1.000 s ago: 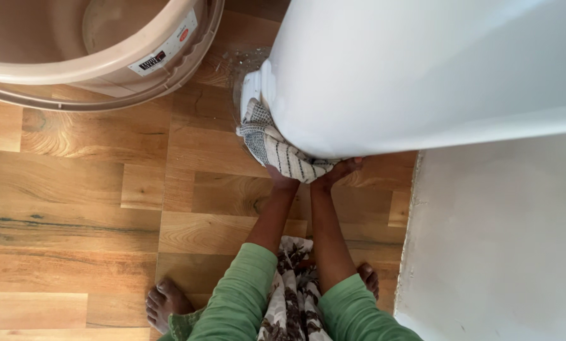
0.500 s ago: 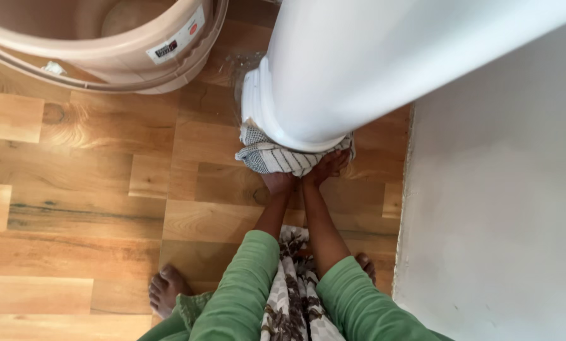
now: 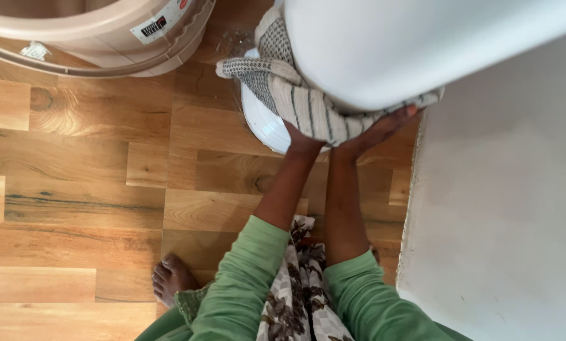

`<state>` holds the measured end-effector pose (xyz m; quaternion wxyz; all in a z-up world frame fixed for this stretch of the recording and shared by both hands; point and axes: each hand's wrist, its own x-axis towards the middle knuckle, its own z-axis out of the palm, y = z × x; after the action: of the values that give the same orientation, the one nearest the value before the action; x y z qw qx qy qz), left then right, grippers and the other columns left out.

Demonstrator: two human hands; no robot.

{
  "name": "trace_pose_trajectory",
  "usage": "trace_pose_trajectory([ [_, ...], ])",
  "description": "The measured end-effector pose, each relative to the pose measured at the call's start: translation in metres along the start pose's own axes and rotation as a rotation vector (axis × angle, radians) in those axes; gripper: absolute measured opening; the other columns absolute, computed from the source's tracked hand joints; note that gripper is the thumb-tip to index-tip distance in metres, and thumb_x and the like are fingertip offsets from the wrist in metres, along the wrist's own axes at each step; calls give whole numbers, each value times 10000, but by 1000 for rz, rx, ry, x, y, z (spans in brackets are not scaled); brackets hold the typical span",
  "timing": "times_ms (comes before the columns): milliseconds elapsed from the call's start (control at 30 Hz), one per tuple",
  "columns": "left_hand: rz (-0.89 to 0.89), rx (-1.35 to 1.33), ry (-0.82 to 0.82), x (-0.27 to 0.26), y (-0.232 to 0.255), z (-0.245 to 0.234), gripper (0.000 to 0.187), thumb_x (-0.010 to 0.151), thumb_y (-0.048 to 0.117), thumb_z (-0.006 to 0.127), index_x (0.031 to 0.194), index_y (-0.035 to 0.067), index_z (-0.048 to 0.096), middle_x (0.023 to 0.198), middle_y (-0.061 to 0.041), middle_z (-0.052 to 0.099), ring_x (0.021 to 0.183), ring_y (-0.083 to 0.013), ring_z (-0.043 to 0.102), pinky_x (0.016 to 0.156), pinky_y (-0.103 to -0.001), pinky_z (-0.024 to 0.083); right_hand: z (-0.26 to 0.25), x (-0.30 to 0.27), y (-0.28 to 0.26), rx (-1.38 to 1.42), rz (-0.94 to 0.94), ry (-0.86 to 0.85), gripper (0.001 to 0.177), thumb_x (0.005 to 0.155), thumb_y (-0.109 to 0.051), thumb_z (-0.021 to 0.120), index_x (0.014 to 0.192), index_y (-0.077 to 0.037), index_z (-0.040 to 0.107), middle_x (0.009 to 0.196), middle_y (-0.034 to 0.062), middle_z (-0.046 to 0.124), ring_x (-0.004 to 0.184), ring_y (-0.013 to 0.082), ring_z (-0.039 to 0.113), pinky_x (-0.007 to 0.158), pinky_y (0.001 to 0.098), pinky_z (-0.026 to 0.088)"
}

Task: The person cleans the base of a white pillar on a wooden floor by hand using a patterned cloth.

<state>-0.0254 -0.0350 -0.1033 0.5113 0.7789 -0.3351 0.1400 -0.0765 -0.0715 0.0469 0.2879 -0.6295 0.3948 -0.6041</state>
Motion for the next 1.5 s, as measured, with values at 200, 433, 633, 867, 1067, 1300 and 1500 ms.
trace_pose_trajectory([
  [200, -55, 108, -14, -53, -28, 22, 555, 984, 388, 626, 1428, 63, 550, 1415, -230, 533, 1319, -445, 502, 1082, -642, 371, 5, -40, 39, -170, 49, -21, 801, 1121, -630, 342, 1655, -34, 296, 1620, 271, 392, 1482, 384, 484, 1221, 496, 460],
  [433, -86, 193, -45, -94, -62, 16, 556, 979, 382, 634, 1426, 61, 551, 1419, -230, 531, 1325, -448, 495, 1089, -646, 364, 14, -62, 63, -211, 102, -35, 788, 1129, -617, 343, 1654, -31, 299, 1627, 268, 379, 1493, 381, 468, 1235, 493, 443],
  [633, -156, 191, -59, -105, -57, 27, 557, 975, 376, 641, 1424, 59, 551, 1423, -231, 529, 1329, -450, 490, 1095, -649, 359, 7, -60, 67, -240, 126, -60, 776, 1137, -606, 344, 1653, -29, 302, 1634, 265, 368, 1502, 378, 455, 1247, 491, 427],
  [867, -144, 133, -94, -94, -46, 1, 558, 970, 369, 649, 1422, 57, 552, 1427, -231, 526, 1335, -453, 484, 1102, -653, 352, 14, -50, 56, -171, 169, -88, 762, 1145, -594, 345, 1652, -26, 305, 1642, 262, 356, 1512, 375, 439, 1262, 488, 410],
  [1067, -115, -70, -261, -103, -8, -46, 559, 965, 364, 656, 1421, 56, 553, 1431, -232, 524, 1339, -456, 479, 1107, -656, 347, 0, -55, 48, -92, 240, -225, 751, 1153, -583, 346, 1651, -23, 308, 1648, 260, 345, 1521, 373, 426, 1274, 486, 395],
  [1300, -115, -258, -372, -97, 31, -74, 561, 960, 357, 664, 1419, 53, 554, 1435, -232, 522, 1345, -459, 472, 1114, -659, 340, -38, -57, 30, -25, 319, -408, 737, 1161, -570, 348, 1650, -21, 311, 1656, 257, 332, 1532, 369, 411, 1288, 483, 377],
  [1500, -111, -298, -429, -99, 32, -67, 562, 956, 351, 670, 1417, 52, 555, 1439, -233, 520, 1349, -461, 467, 1120, -663, 335, -44, -41, 7, 51, 230, -285, 725, 1168, -560, 349, 1649, -18, 313, 1662, 254, 321, 1541, 367, 397, 1300, 481, 362],
])
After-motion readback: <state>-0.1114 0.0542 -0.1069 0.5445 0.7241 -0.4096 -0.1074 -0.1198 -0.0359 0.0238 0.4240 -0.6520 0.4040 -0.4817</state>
